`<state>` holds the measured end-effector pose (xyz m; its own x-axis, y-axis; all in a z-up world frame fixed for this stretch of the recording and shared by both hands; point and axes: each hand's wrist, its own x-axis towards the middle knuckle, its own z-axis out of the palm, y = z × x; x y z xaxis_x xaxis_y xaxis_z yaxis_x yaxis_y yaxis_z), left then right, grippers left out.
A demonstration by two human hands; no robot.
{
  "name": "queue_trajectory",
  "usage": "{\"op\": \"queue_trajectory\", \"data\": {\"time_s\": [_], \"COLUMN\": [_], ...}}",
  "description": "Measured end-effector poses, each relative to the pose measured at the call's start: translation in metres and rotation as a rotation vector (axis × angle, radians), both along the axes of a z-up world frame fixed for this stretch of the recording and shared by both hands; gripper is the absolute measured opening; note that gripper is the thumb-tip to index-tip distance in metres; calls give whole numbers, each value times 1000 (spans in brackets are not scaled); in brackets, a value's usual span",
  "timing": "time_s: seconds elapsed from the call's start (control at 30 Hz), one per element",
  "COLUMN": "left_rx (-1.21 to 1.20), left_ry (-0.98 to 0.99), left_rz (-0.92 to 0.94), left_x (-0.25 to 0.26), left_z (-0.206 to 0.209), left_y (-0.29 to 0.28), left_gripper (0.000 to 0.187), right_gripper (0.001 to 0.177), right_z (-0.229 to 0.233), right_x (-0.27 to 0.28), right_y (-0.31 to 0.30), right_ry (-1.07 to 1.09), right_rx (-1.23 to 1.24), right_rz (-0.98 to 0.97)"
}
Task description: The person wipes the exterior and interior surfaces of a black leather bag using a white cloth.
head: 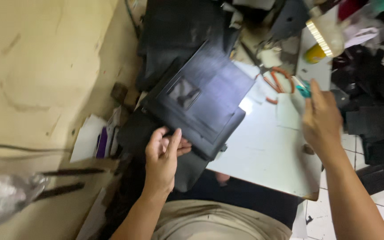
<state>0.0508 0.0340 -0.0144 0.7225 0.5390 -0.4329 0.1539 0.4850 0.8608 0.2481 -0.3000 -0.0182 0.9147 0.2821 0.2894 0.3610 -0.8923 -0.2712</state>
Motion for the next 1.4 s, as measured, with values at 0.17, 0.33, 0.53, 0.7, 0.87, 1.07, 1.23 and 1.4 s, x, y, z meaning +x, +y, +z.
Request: {"op": "queue_trajectory", "data": {"time_s": [0.17, 0.33, 0.53, 0.7, 0.87, 1.07, 1.23, 1.4], "left_rx": [245, 462, 929, 702, 813, 839, 996, 1547], "left_ry": [-127, -259, -72, -45, -148, -243, -224, -296], "left_rz": [6, -44, -203, -784, -1250, -1384, -1239, -497], "left_x": [4, -11, -40, -5, 68, 112, 99, 41], "left_z": [-16, 29, 118, 153, 159, 84, 56, 73], "left_y": [1, 21, 68, 94, 67, 36, 25, 25], "left_gripper": [14, 19, 15, 11, 14, 14, 7, 46], "right_gripper": [61, 57, 40, 17, 27, 29, 27, 32], "right_z": [2, -12, 33, 58, 11, 7, 10, 27], "right_x": [34, 60, 10, -68, -96, -103, -100, -76], "right_y": [27, 32, 0, -44, -61, -51, -43, -36], "right_ry": [171, 132, 77, 386, 408, 355, 256, 49], "right_rx": [87, 210, 176, 83, 62, 42, 29, 20], "right_rz": [-58, 46, 209, 67, 1, -29, 102, 156]}}
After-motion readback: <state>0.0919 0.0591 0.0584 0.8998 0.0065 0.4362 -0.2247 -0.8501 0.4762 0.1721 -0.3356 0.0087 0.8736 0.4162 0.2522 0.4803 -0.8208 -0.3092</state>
